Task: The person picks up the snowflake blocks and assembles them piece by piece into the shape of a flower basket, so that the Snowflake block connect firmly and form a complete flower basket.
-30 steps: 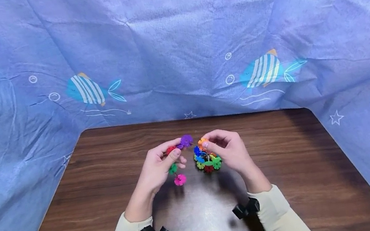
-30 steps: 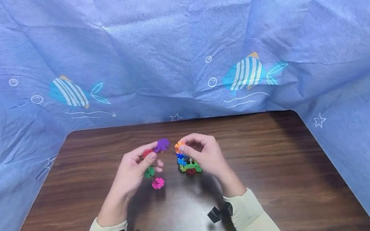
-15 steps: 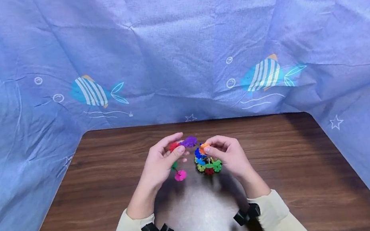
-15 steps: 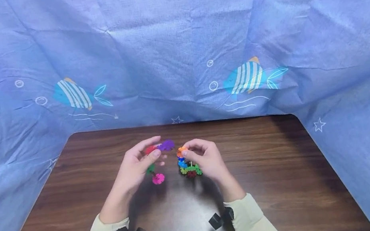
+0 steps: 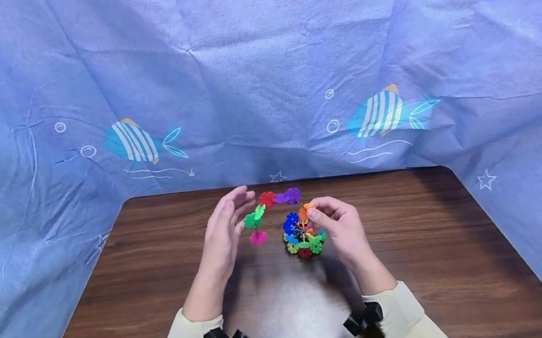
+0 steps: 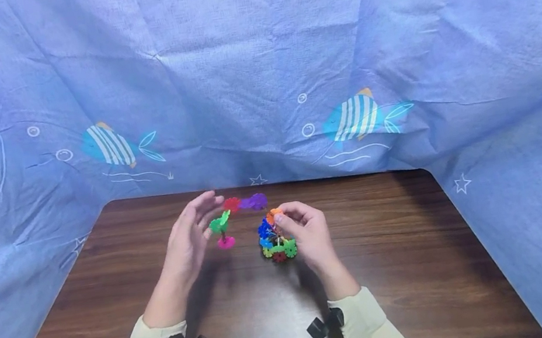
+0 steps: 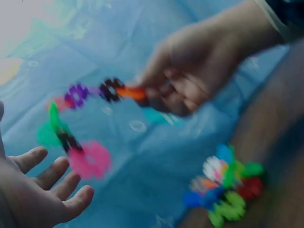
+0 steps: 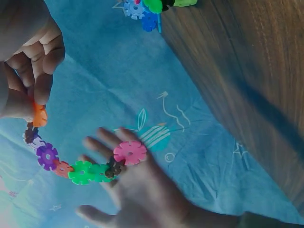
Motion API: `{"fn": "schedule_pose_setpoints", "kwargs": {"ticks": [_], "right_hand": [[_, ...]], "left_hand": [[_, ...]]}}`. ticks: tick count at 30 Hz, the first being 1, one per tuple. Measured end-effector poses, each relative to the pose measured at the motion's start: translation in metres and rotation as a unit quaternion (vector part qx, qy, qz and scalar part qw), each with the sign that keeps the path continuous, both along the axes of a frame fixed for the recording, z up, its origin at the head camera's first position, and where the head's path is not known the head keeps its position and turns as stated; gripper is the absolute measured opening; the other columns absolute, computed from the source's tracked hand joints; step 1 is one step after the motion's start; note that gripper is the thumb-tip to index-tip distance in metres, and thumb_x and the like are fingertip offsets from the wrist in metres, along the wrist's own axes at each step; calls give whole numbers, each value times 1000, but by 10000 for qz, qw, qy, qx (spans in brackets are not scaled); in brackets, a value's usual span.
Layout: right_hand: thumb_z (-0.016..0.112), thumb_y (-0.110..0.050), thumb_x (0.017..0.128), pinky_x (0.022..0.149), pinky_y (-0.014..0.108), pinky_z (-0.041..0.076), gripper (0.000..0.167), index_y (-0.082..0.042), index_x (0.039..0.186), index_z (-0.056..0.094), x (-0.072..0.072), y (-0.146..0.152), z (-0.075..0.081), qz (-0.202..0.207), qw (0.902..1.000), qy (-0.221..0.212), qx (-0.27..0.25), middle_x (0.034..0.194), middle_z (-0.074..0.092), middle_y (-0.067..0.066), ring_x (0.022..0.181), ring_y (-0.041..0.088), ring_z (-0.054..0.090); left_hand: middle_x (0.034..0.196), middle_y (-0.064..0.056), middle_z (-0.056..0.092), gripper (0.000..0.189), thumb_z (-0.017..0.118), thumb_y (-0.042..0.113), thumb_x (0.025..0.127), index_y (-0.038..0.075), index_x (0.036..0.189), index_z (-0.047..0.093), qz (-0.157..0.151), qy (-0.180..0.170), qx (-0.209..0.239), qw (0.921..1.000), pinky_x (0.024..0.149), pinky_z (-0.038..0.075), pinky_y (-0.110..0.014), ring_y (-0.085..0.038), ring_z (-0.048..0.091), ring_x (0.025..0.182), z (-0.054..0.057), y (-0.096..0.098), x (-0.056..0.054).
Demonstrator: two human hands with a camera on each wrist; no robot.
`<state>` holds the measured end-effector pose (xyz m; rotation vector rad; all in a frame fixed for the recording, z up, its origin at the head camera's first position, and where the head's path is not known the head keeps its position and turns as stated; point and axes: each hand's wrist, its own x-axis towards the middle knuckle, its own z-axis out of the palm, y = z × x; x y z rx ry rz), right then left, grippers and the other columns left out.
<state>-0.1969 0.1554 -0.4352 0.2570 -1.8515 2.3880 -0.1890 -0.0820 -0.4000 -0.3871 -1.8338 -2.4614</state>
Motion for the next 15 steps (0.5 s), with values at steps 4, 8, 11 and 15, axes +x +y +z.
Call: {"fn": "schedule_pose_setpoints", "kwargs": {"ticks": [4,8,11,15], "right_hand": [[67,2,96,64,23,59,20,-17,95,74,0,7,1,-161,9993,-220,-256,81,72,-3,69,9,66],[67,2,96,63,21,57,22,-18,93,74,-1,14,2,-288,9977,-381,-490,81,73,-3,69,8,65],[66,1,97,61,21,56,22,-19,92,74,-3,18,3,-261,9967,-486,-591,82,74,-3,69,9,66],[66,0,98,60,21,55,20,-17,93,74,-6,30,3,-185,9972,-559,-464,83,76,-2,71,11,71]], "left_hand": [[119,-10,64,43,49,11,102,-12,139,48,-1,-179,-343,9993,87,57,-29,-15,65,104,-19,0,7],[111,-20,68,32,65,1,95,-8,126,61,30,-57,-1433,9897,79,60,-25,-10,68,91,-29,5,8],[103,-19,74,20,73,6,93,-2,111,72,256,205,-2154,9760,73,58,-23,-9,67,82,-32,12,2],[90,-13,77,12,77,10,91,2,100,78,555,488,-2648,9615,63,52,-23,-13,63,72,-31,23,-9]]}}
